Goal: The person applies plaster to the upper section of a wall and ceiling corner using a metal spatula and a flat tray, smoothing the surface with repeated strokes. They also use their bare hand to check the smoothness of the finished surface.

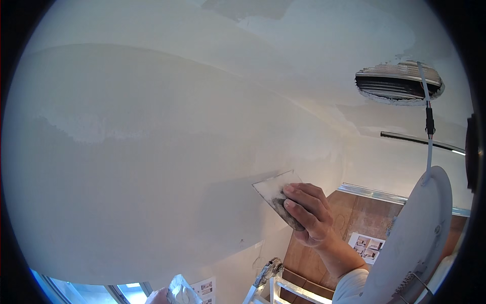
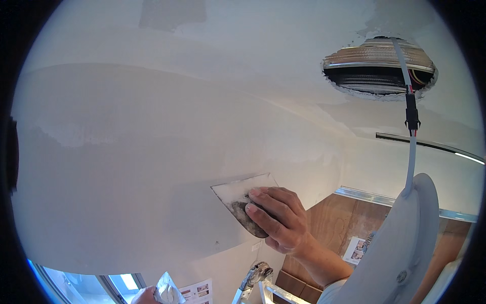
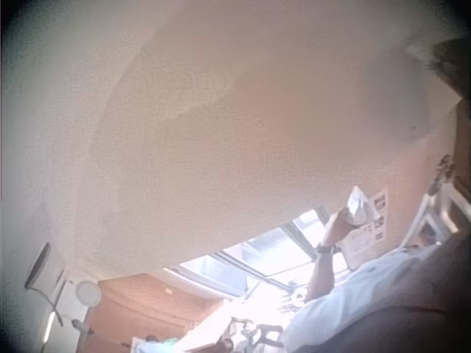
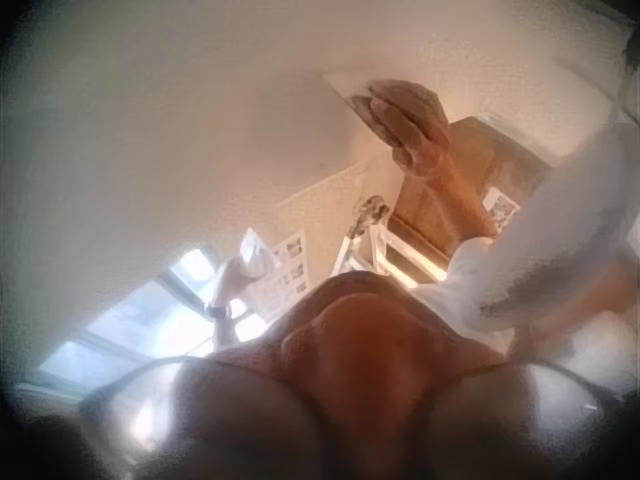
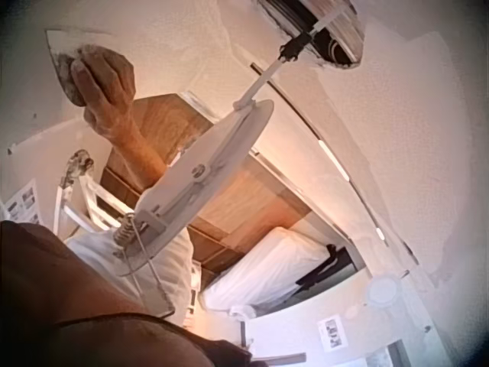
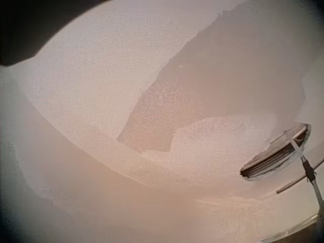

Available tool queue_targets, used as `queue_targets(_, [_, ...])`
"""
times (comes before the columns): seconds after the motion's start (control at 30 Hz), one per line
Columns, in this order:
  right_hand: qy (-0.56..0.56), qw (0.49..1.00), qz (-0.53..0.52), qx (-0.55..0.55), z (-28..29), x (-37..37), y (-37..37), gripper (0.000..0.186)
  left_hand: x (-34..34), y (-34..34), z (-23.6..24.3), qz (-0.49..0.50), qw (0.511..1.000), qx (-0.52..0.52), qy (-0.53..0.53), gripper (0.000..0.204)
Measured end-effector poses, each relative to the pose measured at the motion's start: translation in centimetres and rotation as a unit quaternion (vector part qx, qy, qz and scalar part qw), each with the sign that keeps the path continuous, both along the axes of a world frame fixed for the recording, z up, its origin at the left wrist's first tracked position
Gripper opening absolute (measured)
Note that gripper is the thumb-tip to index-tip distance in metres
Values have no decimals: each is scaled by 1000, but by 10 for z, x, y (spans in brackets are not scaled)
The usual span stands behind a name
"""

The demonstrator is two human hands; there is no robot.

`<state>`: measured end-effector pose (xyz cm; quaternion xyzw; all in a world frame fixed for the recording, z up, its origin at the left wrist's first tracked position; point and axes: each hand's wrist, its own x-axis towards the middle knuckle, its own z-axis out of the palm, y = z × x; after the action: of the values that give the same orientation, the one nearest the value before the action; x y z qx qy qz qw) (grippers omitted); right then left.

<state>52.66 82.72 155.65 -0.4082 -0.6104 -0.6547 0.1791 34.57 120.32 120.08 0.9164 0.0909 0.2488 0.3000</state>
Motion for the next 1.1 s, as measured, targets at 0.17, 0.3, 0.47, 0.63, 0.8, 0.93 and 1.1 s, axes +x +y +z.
queue_targets(0.17, [-22, 998, -20, 47, 15, 9, -5, 33, -1, -2, -3, 1, 1000, 13, -25, 48])
queue_targets(0.3, [-18, 993, -25, 113, 38, 26, 4, 44, 2, -7, 5, -14, 999, -6, -30, 48])
queue_targets(0.47, [-34, 988, -35, 146, 80, 59, 25, 57, 5, -12, 16, 0, 1000, 20, 5, 46])
queue_targets(0.63, [-33, 987, -34, 154, 98, 71, 36, 66, 10, -2, -2, -6, 1000, 15, -23, 47])
queue_targets(0.8, [-28, 988, -25, 153, 103, 85, 42, 69, 15, 6, -17, 5, 999, 32, -7, 49])
queue_targets(0.93, [-14, 989, 21, 145, 101, 89, 53, 71, 7, 7, -19, 21, 999, 8, 30, 50])
queue_targets(1.1, [25, 993, 8, 115, 108, 83, 38, 74, 23, 17, -29, -52, 997, -45, -36, 49])
